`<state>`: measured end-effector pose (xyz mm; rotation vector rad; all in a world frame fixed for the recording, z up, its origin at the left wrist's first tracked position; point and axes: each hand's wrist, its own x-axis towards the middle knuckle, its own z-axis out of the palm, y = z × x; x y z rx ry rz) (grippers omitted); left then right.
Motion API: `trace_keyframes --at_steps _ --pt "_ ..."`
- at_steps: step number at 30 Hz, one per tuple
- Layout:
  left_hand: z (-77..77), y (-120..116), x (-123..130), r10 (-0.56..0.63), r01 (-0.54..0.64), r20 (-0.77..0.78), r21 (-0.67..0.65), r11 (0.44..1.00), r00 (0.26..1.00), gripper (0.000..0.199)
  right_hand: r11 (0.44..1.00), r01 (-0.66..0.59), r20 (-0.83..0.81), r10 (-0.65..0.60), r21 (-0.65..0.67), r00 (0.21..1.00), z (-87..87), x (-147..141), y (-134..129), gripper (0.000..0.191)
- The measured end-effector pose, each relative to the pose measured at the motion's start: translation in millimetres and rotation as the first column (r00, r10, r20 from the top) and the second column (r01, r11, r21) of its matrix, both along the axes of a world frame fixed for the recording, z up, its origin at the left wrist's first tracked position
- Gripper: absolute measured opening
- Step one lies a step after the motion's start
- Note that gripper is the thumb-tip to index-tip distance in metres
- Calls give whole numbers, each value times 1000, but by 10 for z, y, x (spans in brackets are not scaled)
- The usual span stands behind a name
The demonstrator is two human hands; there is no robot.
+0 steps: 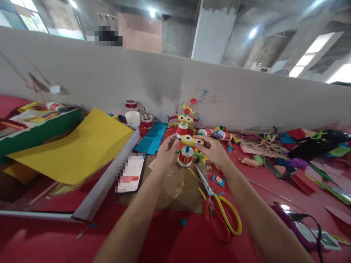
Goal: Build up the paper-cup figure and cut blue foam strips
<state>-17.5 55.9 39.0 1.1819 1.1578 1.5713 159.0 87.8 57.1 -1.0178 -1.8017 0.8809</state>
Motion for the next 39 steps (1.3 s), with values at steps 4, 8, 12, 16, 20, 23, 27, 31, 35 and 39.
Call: trace_keyframes --at_steps 4,8,12,16,20,23,27,31,35,39 --pt "-262 -45 164 220 -242 -213 -80 967 952 20 993 114 -80 -115 -13 990 -174 41 215 37" --pt "-390 -107 334 185 -263 -352 -186 947 917 29 992 123 -66 -125 -40 990 -252 -10 285 38" --pt "-399 -91 387 214 -312 -416 -182 932 884 33 991 119 -49 -122 -61 991 -256 -73 269 37" --pt "-378 -10 402 196 -316 -447 -213 925 873 38 993 111 -43 -113 -47 993 -270 -79 263 36" --pt "-351 58 449 167 -333 -546 -219 917 821 39 993 96 -63 -101 -73 993 -303 -78 254 36" --pt "-370 88 481 190 -360 -559 -212 908 807 36 991 81 -78 -89 -105 993 -307 -88 232 36" --pt "-432 114 501 240 -409 -531 -224 885 813 35 990 87 -74 -95 -112 993 -296 -92 214 35" --pt "-464 125 506 241 -418 -556 -217 882 796 36 992 91 -67 -97 -87 993 -311 -70 232 35" --pt "-475 125 502 229 -408 -569 -210 888 790 35 995 72 -44 -75 -64 996 -333 -59 236 33" --pt "-484 116 490 224 -412 -601 -195 890 768 32 995 51 -40 -55 -90 998 -342 -86 201 32"
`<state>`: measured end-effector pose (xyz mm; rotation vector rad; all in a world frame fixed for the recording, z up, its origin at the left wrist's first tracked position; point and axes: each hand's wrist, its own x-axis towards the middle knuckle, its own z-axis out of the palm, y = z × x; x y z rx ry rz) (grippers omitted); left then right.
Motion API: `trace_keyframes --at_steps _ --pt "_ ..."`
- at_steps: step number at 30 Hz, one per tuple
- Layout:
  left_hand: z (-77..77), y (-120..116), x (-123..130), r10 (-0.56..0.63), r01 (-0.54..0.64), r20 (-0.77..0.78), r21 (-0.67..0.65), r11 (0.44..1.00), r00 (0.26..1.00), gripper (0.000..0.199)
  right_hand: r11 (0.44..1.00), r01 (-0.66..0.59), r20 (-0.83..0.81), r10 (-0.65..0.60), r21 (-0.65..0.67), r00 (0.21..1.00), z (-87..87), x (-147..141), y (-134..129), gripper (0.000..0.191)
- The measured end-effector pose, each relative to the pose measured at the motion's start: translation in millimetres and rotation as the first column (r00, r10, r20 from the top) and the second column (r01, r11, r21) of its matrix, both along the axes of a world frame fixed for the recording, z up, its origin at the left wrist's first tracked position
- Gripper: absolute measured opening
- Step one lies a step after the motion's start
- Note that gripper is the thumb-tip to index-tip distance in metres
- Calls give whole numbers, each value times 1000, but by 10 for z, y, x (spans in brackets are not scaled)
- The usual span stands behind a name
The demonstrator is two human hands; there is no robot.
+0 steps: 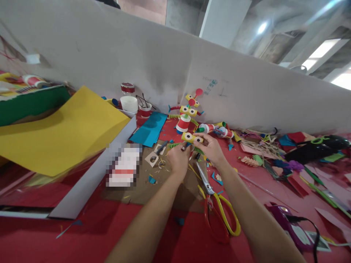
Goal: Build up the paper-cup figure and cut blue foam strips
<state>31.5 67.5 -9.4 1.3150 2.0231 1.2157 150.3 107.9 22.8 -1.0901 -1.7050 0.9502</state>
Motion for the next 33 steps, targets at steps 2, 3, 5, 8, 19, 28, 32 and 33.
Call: trace_keyframes --at_steps 2,3,5,8,19,28,32,33 --pt "-2 -7 -8 -1 1 -24 -19 1000 1000 33 1000 -1 9 1 -11 1000 -8 -15 -12 32" --pt "-2 -9 -12 0 0 -33 -22 1000 999 33 1000 -2 12 2 -15 1000 -14 -20 -14 32" --pt "-1 -11 -17 1 -1 -36 -13 1000 999 33 1000 -5 17 6 -20 1000 -29 -21 -10 32" --pt "1 -2 -17 -19 20 -16 13 1000 1000 31 1000 -14 33 15 -15 999 -46 -8 2 31" --pt "132 -242 -123 -91 81 143 75 994 985 25 995 -29 149 13 99 989 -68 41 38 30" --pt "20 -420 -268 -257 258 -15 12 966 966 32 978 -2 288 -60 210 956 -53 7 -13 27" --pt "17 -362 -363 -201 194 96 77 978 975 23 973 -9 318 -67 232 946 1 1 -9 28" --pt "14 -350 -385 -192 178 134 108 978 972 23 971 -12 313 -65 238 948 20 3 -6 28"
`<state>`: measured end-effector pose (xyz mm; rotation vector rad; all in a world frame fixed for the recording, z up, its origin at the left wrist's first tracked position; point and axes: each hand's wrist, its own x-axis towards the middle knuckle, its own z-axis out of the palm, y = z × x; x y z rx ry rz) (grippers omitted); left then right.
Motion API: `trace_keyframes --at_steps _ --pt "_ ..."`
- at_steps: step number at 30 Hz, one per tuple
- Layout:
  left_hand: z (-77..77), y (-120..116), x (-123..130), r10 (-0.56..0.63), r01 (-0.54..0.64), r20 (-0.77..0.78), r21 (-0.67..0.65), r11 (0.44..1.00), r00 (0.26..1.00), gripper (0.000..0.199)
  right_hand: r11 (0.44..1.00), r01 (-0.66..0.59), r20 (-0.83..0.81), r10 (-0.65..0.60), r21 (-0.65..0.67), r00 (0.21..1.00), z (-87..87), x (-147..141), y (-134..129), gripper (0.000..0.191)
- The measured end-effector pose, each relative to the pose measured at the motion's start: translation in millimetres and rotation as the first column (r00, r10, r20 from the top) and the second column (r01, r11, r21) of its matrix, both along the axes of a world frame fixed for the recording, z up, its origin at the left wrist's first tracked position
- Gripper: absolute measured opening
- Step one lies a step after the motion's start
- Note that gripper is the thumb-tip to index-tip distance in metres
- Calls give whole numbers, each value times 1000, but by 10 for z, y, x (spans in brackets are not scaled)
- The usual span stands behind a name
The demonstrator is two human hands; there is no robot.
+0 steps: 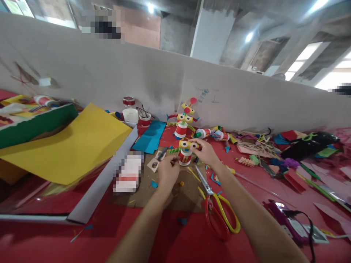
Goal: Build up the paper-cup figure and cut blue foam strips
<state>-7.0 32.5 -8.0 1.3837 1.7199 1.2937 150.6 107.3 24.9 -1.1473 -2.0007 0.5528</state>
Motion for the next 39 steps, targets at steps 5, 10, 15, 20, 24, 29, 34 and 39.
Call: trace_keyframes --at_steps 5,10,15,20,24,29,34,39 --pt "-70 54 -54 81 -101 184 101 990 980 27 999 -3 -8 4 39 1000 108 22 -7 32" --pt "-114 93 -53 124 -157 251 116 981 960 34 999 -19 9 19 45 1000 190 59 -22 36" --pt "-87 107 -51 87 -136 287 159 978 954 39 999 -26 14 26 43 1000 223 93 -5 38" --pt "-92 111 -54 22 -92 266 256 962 964 46 996 -75 24 74 50 997 251 98 9 39" --pt "-90 142 -64 4 -65 221 272 960 975 55 995 -67 53 63 80 997 259 81 13 28" --pt "-68 188 -42 -103 71 112 261 963 988 58 996 -46 58 42 77 997 188 82 18 25" --pt "-70 155 1 -7 70 -231 267 961 973 46 992 -67 145 52 103 988 149 96 -12 35" --pt "-52 78 27 -19 167 -539 227 959 842 36 996 -26 163 12 82 986 120 73 -38 35"
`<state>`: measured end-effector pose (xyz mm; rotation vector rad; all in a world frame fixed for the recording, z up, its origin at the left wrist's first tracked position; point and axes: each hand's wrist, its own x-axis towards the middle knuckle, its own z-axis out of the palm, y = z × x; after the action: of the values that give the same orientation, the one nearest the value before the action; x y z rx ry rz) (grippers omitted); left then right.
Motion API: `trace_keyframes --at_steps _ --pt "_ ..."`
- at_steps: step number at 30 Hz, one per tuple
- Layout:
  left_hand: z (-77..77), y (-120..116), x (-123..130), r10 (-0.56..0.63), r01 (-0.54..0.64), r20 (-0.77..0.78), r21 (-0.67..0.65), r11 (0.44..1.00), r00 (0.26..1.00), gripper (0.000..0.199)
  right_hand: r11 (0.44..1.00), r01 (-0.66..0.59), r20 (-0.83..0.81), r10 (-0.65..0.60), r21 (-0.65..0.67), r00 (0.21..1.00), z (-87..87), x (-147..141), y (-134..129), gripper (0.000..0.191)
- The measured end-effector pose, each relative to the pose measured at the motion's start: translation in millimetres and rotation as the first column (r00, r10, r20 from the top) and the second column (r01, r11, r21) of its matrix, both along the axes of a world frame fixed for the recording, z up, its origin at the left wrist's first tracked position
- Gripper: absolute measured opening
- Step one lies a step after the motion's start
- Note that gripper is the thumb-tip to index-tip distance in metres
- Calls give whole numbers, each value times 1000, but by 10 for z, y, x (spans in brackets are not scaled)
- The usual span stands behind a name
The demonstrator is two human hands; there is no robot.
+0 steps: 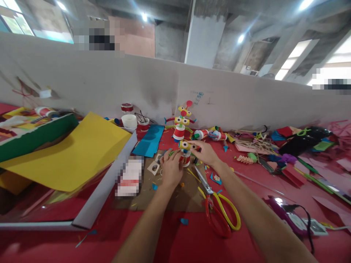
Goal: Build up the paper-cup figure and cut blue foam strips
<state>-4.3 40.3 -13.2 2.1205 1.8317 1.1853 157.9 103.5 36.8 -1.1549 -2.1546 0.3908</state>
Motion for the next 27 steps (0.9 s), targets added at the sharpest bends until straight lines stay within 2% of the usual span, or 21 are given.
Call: trace_keyframes --at_steps 5,14,17,20,23,27 --pt "2 -16 17 -13 12 -34 -13 1000 999 36 1000 19 9 -19 15 1000 -72 -34 9 33" --pt "-28 2 26 1 -1 36 -2 1000 999 35 996 63 -24 -61 67 998 -144 -62 -30 31" --pt "12 35 98 148 -146 139 -28 989 979 27 997 57 -45 -55 54 997 -141 -31 -14 33" --pt "90 91 228 316 -303 248 -90 949 916 24 998 61 -41 -60 14 997 -128 -9 16 33" --pt "152 156 364 395 -373 283 -129 919 874 23 998 58 -38 -59 -15 998 -106 -15 36 33" --pt "142 234 482 469 -435 305 -175 883 829 23 998 50 -10 -51 -26 999 -71 -39 42 33"
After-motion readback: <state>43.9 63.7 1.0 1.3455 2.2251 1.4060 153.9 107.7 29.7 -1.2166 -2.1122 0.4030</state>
